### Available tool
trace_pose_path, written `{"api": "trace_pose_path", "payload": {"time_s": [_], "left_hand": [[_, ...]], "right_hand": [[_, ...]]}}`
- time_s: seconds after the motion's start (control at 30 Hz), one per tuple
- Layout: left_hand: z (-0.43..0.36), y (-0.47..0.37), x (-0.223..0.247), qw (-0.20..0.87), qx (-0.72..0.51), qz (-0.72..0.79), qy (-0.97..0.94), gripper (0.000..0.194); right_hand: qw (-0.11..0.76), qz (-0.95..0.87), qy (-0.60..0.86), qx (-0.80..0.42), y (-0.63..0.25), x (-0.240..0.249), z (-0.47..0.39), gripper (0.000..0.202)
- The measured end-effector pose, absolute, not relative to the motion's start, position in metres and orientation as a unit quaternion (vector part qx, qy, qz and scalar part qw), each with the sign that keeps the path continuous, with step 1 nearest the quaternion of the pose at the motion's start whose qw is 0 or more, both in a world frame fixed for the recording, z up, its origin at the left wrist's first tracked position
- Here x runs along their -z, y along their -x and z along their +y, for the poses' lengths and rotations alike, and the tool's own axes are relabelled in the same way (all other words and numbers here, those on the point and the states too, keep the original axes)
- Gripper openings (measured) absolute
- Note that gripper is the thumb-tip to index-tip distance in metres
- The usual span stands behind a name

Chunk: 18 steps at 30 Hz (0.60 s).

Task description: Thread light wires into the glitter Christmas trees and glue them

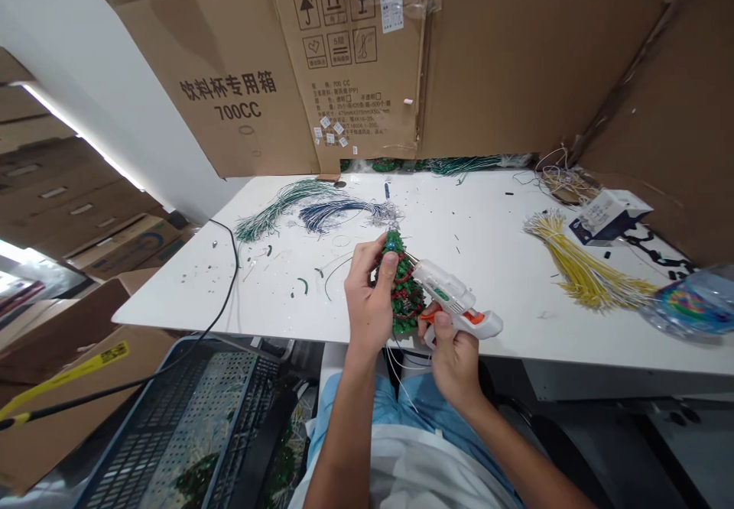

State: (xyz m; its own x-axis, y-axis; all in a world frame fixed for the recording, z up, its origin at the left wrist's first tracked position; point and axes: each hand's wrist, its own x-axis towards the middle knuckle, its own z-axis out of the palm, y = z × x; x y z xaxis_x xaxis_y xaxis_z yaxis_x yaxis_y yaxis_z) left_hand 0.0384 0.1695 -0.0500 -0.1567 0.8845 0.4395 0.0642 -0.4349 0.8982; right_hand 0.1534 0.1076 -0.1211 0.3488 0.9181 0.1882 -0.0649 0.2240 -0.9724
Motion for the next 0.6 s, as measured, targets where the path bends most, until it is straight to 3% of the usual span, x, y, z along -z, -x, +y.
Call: {"api": "trace_pose_path", "payload": {"time_s": [0.6], "left_hand": [[0.1699, -0.0389, 0.0515, 0.331, -0.647, 0.414, -0.548, 0.036]], "right_hand": [[0.643, -0.449, 0.495, -0.375, -0.1561, 0.1227, 0.1071, 0.060]]}}
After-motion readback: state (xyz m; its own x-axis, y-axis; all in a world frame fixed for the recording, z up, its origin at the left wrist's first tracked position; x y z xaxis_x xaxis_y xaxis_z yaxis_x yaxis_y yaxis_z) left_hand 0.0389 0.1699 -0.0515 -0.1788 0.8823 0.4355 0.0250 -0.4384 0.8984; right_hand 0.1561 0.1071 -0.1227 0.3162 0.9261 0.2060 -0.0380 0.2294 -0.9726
